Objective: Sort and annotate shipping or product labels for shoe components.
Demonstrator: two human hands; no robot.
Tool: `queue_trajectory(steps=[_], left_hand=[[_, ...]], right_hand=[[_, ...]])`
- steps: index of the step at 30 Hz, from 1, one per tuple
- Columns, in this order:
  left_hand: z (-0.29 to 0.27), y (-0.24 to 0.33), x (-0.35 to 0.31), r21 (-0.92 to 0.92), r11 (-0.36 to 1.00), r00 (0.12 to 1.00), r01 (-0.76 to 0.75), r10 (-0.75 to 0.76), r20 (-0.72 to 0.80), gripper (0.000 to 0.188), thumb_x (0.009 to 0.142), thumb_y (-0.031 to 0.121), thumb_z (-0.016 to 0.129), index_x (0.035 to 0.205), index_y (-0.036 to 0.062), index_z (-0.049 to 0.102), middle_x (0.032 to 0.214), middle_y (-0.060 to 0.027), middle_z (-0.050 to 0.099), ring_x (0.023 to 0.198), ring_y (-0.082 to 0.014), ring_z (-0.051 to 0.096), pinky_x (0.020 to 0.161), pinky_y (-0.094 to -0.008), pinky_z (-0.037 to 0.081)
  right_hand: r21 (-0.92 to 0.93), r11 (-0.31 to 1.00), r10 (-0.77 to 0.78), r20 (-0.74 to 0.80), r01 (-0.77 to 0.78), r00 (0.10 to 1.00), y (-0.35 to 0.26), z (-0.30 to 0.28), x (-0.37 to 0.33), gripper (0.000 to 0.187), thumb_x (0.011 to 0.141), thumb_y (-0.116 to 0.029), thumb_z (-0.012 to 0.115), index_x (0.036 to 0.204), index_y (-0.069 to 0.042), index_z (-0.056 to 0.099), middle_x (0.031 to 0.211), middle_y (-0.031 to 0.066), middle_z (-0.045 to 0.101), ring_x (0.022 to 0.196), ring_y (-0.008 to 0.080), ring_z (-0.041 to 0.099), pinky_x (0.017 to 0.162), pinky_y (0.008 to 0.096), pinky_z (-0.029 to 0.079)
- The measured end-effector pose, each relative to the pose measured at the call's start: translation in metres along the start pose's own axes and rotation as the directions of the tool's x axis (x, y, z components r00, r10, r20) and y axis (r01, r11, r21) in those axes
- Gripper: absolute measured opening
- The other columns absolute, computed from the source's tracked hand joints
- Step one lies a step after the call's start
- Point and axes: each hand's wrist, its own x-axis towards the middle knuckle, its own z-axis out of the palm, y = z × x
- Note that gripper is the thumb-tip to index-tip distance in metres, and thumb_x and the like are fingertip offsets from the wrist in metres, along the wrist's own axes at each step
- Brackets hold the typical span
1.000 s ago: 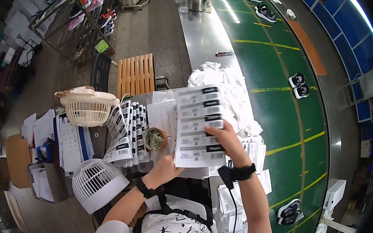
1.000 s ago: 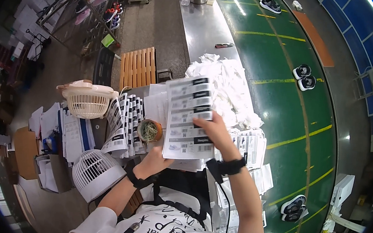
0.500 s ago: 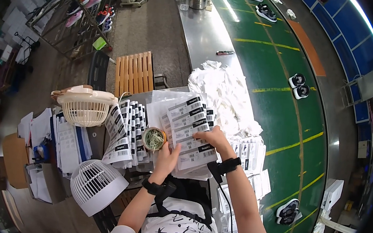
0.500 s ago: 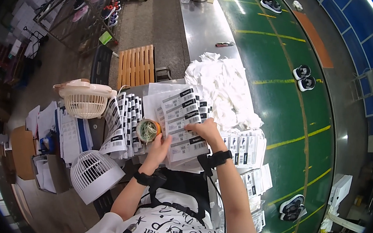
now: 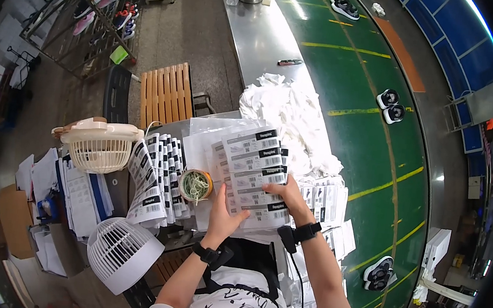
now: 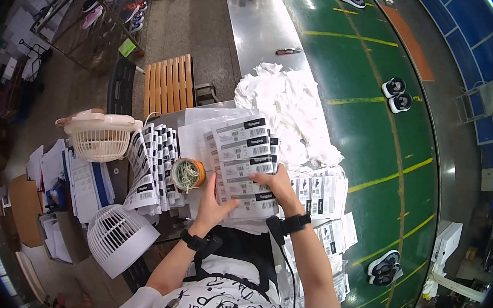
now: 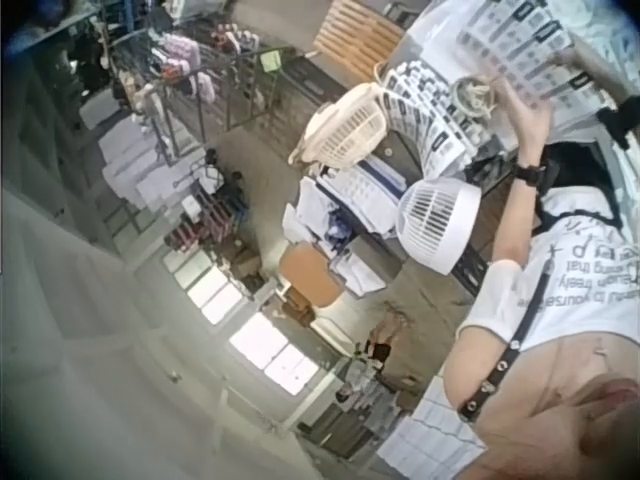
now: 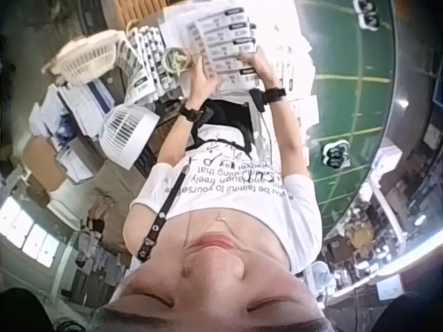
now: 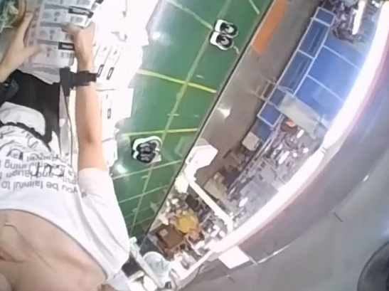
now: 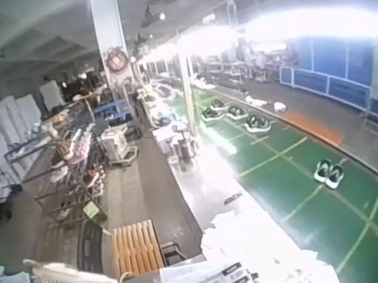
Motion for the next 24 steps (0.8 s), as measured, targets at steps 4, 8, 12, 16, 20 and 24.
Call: queue_trajectory(steps=[4,8,12,16,20,24], left_hand=[[-0.001,0.019,-0.006,0.085,0.994,0.997,-0.068,0.064,0.046,0.095,0.069,0.013,0.081,0.142,-0.005,0.023,0.132,-0.0231,0.047,0.122,-0.029,0.05,0.1,-0.0367,0.041],[-0.004,0.047,-0.007,-0.013,1.0,0.996,-0.027,0.028,0.083,0.092,0.065,0.017,0.083,0.137,-0.0057,0.029,0.132,-0.0254,0.045,0.122,-0.0348,0.047,0.099,-0.0385,0.042],[-0.018,0.061,-0.017,-0.008,1.0,1.0,0.001,-0.001,-0.008,0.093,0.065,0.027,0.085,0.132,-0.0059,0.03,0.125,-0.0228,0.046,0.117,-0.0313,0.049,0.097,-0.0388,0.041],[-0.014,0.077,0.001,-0.505,0.863,0.999,-0.011,0.033,0.036,0.092,0.067,0.04,0.084,0.131,-0.0042,0.035,0.122,-0.016,0.049,0.112,-0.0249,0.051,0.097,-0.0368,0.039],[-0.033,0.076,-0.003,-0.659,0.493,0.802,0.569,-0.156,0.576,0.079,0.07,0.036,0.082,0.13,0.0001,0.045,0.125,-0.0131,0.053,0.114,-0.0233,0.051,0.098,-0.0353,0.039],[-0.046,0.073,-0.021,-0.684,0.475,0.816,0.554,-0.147,0.559,0.06,0.075,0.024,0.076,0.127,0.004,0.052,0.12,-0.0087,0.061,0.11,-0.0208,0.057,0.096,-0.0349,0.044]], right_hand=[[0.031,0.996,-0.082,0.051,0.08,0.995,-0.005,-0.006,-0.016,0.053,0.065,-0.002,0.074,0.114,0.006,0.055,0.102,0.0135,0.065,0.09,0.0197,0.062,0.084,0.0309,0.049],[0.063,0.995,-0.077,0.012,0.077,0.997,0.008,-0.023,-0.02,0.064,0.063,0.0,0.074,0.121,0.005,0.047,0.109,0.0126,0.062,0.099,0.0186,0.059,0.09,0.0311,0.046],[0.109,0.984,-0.151,0.072,0.143,0.986,0.011,-0.037,-0.035,0.069,0.058,-0.001,0.076,0.121,0.003,0.05,0.11,0.0101,0.063,0.101,0.019,0.059,0.093,0.0313,0.044],[0.192,0.973,-0.145,0.094,0.125,0.985,-0.009,-0.029,-0.08,0.07,0.055,-0.005,0.075,0.121,0.005,0.052,0.111,0.011,0.064,0.102,0.0203,0.06,0.092,0.0331,0.046],[0.089,0.989,-0.121,-0.003,0.121,0.993,-0.044,0.014,-0.125,0.072,0.063,-0.001,0.073,0.125,0.004,0.038,0.112,0.0139,0.06,0.101,0.0227,0.06,0.09,0.0351,0.048],[-0.156,0.98,-0.124,0.024,0.126,0.992,-0.059,0.058,-0.15,0.084,0.068,-0.002,0.075,0.132,0.001,0.021,0.116,0.0174,0.054,0.103,0.0248,0.057,0.092,0.0357,0.046]])
